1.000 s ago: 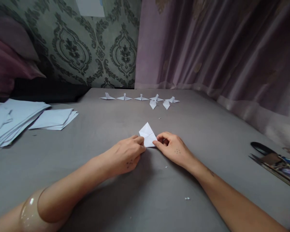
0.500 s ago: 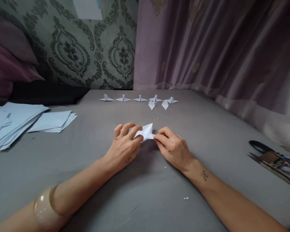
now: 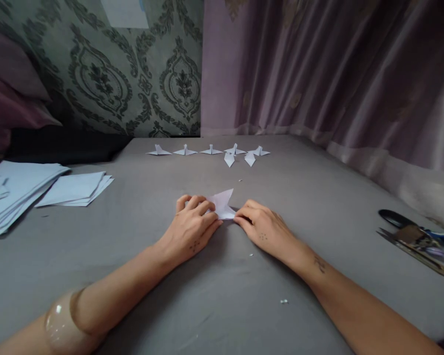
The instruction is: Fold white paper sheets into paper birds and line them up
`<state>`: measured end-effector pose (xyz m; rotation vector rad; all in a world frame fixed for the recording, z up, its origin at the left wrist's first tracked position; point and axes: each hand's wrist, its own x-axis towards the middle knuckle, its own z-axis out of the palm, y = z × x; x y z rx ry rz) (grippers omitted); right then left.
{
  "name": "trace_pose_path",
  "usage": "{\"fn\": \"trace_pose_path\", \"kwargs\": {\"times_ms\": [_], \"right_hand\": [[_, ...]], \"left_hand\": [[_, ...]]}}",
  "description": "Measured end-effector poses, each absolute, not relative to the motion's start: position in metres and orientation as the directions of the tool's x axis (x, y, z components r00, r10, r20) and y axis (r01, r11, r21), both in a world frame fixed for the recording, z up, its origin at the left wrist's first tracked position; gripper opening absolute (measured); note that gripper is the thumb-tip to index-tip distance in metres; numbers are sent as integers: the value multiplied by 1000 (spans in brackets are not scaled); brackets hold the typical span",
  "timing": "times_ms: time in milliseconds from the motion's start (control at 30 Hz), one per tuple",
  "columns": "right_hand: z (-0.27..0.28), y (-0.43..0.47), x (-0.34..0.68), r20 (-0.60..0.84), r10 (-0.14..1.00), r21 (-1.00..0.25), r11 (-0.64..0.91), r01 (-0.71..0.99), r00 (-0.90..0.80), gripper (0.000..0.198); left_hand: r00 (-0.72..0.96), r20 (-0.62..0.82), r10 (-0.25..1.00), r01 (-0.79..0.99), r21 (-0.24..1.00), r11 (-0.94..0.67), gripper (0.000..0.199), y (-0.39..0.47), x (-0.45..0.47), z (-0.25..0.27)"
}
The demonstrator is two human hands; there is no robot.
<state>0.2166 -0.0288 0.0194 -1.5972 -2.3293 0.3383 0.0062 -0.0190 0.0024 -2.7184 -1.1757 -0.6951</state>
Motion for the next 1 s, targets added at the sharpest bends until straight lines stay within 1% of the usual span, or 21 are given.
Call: {"fn": "trace_pose_path", "kwargs": {"times_ms": [167,367,500,600,733,900,1000], "right_hand": [[17,-27,215,101,959,-425,283,860,-266,21],[9,-25,212,140,971,-431,236,871,-193,17],[7,-26,209,169,973,-444,218,869,-157,9],[7,-28,207,192,962,-451,263,853,-195,6],[7,-30,208,200,949,-427,310,849,-246,13],[11,-31,211,153,953,-399,301,866,-261,15],[15,-32,213,129,945,-389,327,861,-301,18]], "left_hand": [[544,450,708,748,123,-652,27,-20,9,2],[484,452,749,785,153,-600,24,-18,15,3],[470,438,767,793,173,-584,22,-16,18,3],[467,429,773,788,195,-584,23,-16,18,2],[497,416,762,763,209,-612,21,-15,17,-1],[531,395,749,739,215,-638,17,-13,15,-3],[528,407,745,742,207,-638,18,-14,15,0]]}}
